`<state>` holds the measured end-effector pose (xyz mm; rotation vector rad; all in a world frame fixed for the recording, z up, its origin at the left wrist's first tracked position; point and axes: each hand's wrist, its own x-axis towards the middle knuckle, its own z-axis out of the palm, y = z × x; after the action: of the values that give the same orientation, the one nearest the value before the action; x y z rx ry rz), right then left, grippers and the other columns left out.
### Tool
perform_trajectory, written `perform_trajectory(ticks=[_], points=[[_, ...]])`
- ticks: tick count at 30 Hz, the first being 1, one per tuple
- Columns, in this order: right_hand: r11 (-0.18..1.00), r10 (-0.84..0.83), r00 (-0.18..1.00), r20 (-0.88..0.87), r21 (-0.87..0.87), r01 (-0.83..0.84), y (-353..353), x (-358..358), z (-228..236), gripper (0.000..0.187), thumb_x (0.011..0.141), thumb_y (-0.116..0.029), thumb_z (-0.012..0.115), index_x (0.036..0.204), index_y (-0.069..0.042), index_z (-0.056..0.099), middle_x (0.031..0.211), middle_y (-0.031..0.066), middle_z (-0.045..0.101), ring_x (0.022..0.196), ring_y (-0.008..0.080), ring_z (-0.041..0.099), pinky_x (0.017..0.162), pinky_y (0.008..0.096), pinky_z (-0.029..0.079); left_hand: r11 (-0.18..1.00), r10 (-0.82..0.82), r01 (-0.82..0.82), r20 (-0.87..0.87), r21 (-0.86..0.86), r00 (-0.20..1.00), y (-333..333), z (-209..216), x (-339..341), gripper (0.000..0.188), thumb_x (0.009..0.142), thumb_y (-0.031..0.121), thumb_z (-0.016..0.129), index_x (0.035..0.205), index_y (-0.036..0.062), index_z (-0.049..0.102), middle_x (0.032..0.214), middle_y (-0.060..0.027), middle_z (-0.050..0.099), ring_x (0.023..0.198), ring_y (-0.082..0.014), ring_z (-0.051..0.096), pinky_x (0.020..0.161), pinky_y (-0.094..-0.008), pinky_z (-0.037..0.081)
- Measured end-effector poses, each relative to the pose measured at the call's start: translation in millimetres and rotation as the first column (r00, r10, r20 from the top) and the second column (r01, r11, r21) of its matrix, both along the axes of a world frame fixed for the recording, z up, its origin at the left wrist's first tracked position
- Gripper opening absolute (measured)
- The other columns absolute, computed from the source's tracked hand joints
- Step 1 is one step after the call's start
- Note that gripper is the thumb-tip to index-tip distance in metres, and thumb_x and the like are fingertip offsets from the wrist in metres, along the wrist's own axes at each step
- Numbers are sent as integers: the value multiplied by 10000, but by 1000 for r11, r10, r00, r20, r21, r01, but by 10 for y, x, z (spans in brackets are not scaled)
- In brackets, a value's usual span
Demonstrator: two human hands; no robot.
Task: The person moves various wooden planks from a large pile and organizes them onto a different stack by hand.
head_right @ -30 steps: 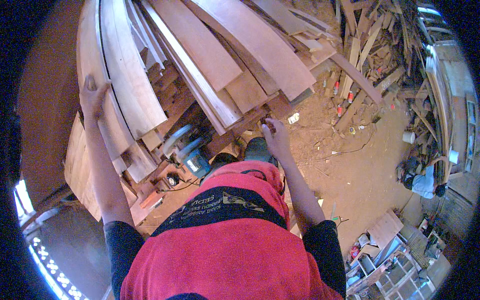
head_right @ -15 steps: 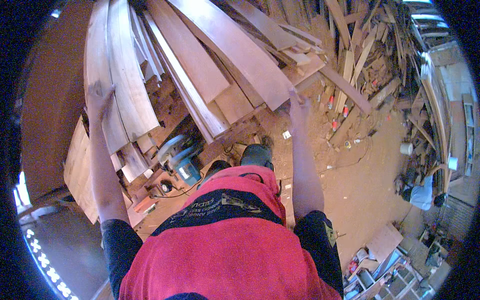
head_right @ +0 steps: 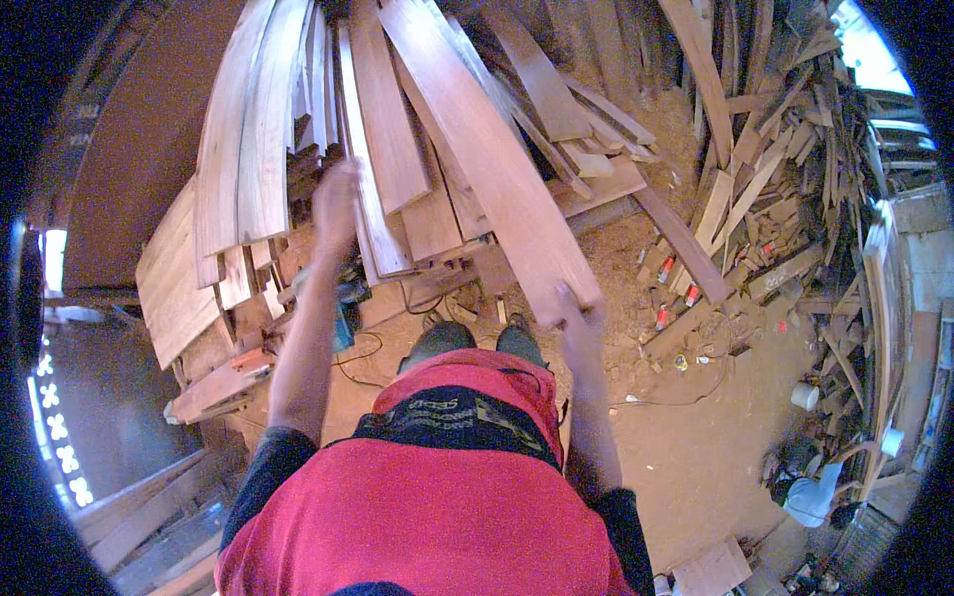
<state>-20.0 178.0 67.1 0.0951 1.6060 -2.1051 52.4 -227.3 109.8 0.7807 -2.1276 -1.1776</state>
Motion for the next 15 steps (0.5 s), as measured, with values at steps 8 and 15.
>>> perform_trajectory(ticks=[8, 15], points=[[825, 46, 981, -187, 561, 68, 2359, 660, 829, 515, 872, -132, 787, 1299, 70, 582, 1242, 141, 653, 1130, 204, 621, 962, 368, 507, 355, -23, -1, 10, 935, 1000, 2067, -30, -731, 708, 1001, 659, 360, 1362, 77, 543, 1249, -127, 614, 1127, -262, 585, 954, -461, 479], [537, 436, 542, -718, 691, 483, 2848, 1203, 380, 307, 950, -93, 644, 1254, -46, 648, 1335, 202, 628, 1280, 413, 562, 1068, 523, 451, -203, 227, 293, -246, 934, 942, 2599, 118, -658, 907, 893, 835, 322, 1377, 97, 533, 1340, -175, 588, 1225, -328, 574, 1052, -570, 453]])
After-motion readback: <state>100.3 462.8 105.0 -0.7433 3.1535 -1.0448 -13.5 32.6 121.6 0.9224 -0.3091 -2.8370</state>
